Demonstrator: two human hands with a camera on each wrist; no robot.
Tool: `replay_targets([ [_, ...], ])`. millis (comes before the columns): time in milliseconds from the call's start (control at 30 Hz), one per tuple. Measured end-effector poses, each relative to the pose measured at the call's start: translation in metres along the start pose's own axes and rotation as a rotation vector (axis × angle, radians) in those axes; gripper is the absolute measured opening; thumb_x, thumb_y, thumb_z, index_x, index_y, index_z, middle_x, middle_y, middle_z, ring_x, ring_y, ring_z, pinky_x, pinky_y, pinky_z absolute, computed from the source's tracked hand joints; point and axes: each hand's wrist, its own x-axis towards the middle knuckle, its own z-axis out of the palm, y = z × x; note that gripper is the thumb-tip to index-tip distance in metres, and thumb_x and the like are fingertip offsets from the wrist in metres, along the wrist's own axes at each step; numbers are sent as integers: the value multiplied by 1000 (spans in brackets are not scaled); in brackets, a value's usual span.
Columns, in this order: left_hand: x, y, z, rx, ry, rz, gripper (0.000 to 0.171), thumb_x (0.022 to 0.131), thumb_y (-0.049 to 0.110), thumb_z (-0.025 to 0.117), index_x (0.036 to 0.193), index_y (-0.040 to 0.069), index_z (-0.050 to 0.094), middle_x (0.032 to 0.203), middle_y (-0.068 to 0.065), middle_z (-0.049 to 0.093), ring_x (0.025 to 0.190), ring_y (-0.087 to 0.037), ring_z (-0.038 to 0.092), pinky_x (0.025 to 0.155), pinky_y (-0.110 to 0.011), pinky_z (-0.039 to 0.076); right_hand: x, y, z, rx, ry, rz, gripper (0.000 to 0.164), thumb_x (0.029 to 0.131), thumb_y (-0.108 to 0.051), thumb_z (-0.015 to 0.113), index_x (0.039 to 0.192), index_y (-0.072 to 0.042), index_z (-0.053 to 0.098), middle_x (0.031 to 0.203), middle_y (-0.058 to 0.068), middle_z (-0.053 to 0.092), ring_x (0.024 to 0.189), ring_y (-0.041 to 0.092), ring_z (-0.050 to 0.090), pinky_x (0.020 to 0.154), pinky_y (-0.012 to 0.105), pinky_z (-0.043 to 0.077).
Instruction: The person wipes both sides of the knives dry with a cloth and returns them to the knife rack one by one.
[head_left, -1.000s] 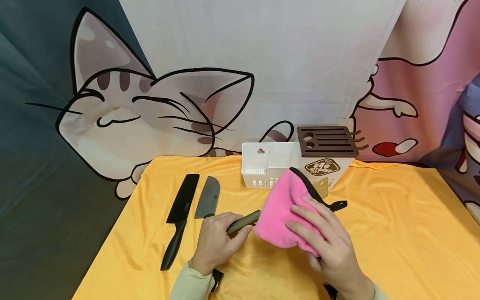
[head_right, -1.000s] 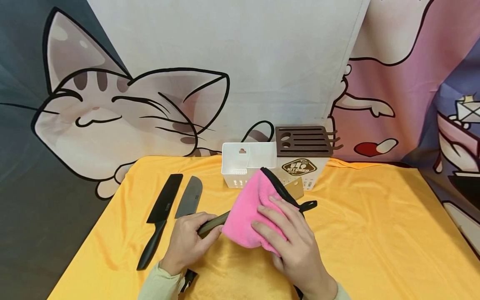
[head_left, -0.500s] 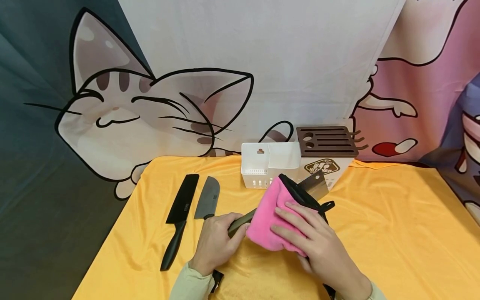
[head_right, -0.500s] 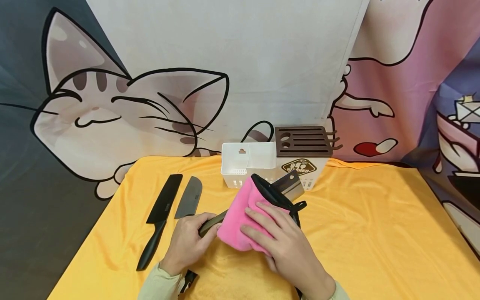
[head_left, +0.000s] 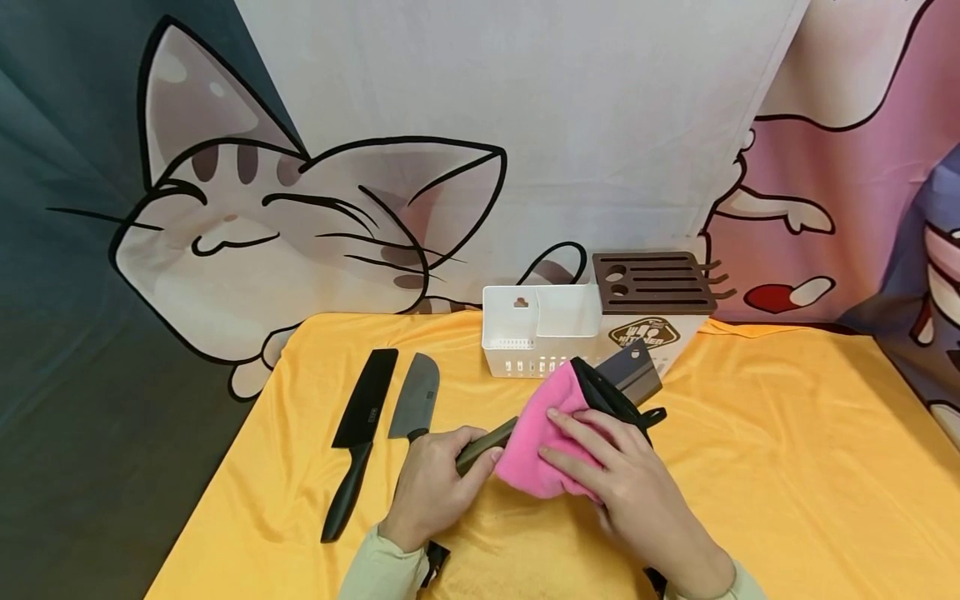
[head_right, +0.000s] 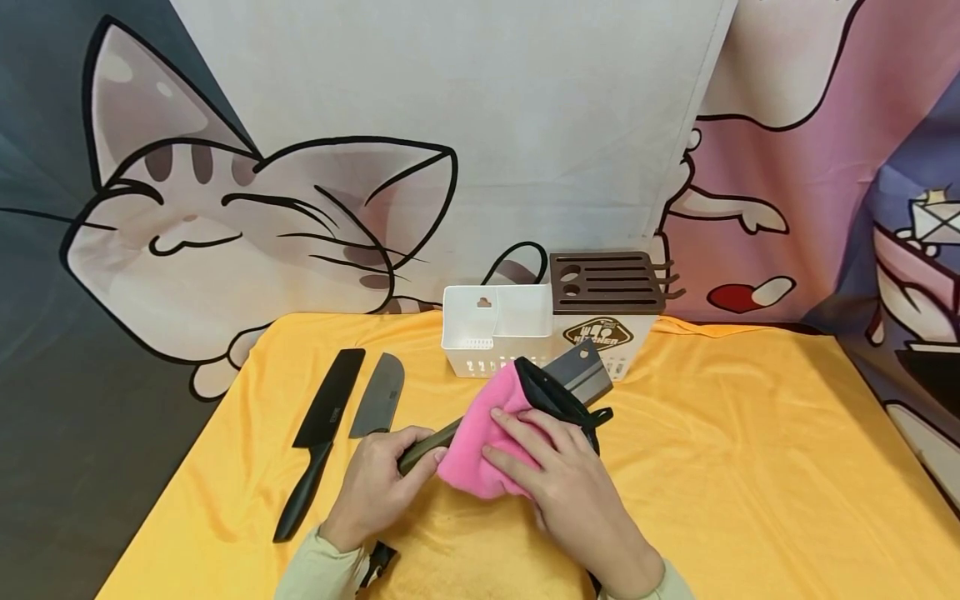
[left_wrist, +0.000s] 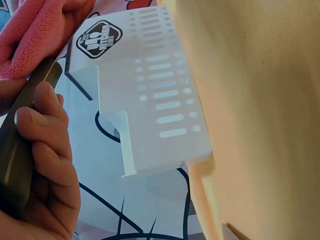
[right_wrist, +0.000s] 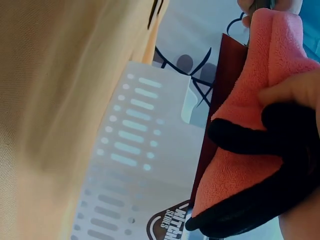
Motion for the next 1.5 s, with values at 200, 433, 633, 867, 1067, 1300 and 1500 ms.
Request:
replay_targets([
  [200, 0, 0, -1, -5, -1, -4, 19, 93, 33, 72, 93, 14, 75, 61, 19, 50, 48, 6, 39, 45, -15, 34, -2, 4, -2, -24, 1, 56, 41, 109, -35, 38, 118, -19, 75, 143, 7, 58, 122, 33, 52, 98, 46, 37],
  [433, 0, 0, -1, -12, -7, -3, 17, 93, 32, 73, 91, 16, 75, 56, 21, 41, 45, 7, 32, 43, -15, 29, -3, 7, -7, -57, 23, 127, 41, 109, -35, 38, 119, -18, 74, 143, 7, 57, 122, 35, 51, 93, 48, 37],
  [633, 0, 0, -1, -21, -9, 4, 18, 93, 33, 73, 92, 16, 75, 57, 21, 43, 45, 7, 31, 42, -15, 27, -4, 14, -12, -74, 59, 204, 37, 89, -13, 52, 120, -16, 73, 141, 9, 59, 121, 38, 50, 97, 49, 35],
  [867, 0, 0, -1, -44, -25, -16, 20, 94, 35, 72, 94, 16, 76, 59, 21, 49, 44, 6, 34, 42, -16, 30, -6, 23, -19, -104, 116, 287, 40, 84, -4, 55, 118, -13, 74, 139, 12, 59, 119, 42, 51, 113, 33, 27],
  [1067, -1, 0, -3, -79, -38, -50, 21, 95, 37, 70, 96, 16, 76, 61, 19, 52, 44, 4, 37, 43, -19, 35, -11, 27, -23, -128, 97, 383, 45, 81, 1, 54, 120, -12, 73, 143, 13, 56, 120, 42, 50, 111, 41, 31],
  [1300, -1, -1, -6, -117, -42, -86, 24, 96, 36, 69, 100, 13, 76, 64, 17, 58, 44, 3, 41, 43, -21, 38, -14, 31, -24, -125, 158, 412, 46, 76, 6, 62, 117, -11, 74, 139, 17, 59, 113, 43, 51, 110, 33, 32],
  [1500, 0, -1, -8, -125, -30, -91, 22, 95, 35, 70, 99, 13, 76, 65, 17, 59, 45, 2, 43, 43, -22, 39, -14, 32, -25, -134, 163, 422, 45, 74, 5, 65, 116, -10, 75, 136, 19, 60, 110, 42, 53, 108, 33, 34],
])
